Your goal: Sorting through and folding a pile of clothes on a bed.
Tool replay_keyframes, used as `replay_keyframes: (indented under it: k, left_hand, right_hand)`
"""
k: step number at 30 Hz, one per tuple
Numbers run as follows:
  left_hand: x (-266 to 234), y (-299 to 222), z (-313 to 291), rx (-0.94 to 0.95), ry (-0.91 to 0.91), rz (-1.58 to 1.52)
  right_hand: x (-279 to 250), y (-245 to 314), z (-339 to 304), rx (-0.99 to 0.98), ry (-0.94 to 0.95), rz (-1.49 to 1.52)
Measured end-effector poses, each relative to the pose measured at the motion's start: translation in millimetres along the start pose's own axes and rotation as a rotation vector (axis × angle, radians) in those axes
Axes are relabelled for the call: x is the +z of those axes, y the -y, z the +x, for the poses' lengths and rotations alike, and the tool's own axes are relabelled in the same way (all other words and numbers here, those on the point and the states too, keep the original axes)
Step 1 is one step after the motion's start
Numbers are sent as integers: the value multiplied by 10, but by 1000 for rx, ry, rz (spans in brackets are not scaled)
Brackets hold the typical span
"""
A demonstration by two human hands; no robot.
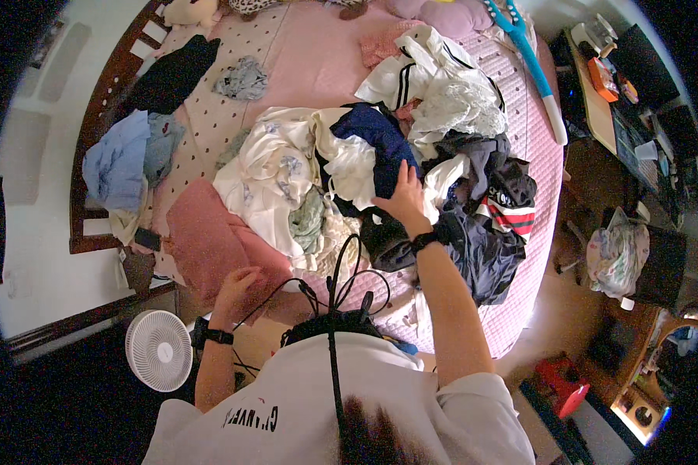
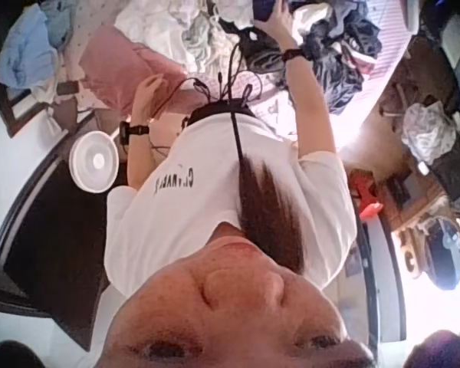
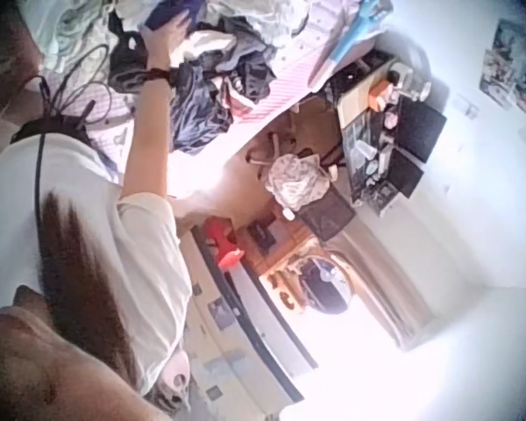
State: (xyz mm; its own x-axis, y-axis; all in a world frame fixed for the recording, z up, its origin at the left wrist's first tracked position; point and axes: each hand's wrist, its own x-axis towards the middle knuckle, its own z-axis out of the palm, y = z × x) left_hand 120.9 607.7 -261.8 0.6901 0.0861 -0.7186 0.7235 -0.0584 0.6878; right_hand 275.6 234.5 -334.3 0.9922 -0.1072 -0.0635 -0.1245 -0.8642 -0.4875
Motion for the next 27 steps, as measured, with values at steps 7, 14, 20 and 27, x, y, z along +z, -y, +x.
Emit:
replay_keyframes:
  k: [7,14,20,27]
  left_hand:
    - [87,-220,243,29,-30,72]
    - [220,-337,435,47,-72,258]
    - [396,-369,602,70,173,77]
    - [385,-431,673,98,113,319]
  right_hand:
    - [341,-522,344,369,141,265]
    - [-705,-1799,214,783,-766,1007]
    - [-868,-2360,-277,596,-133,174]
    - [-13,-950,411,19,-224,372]
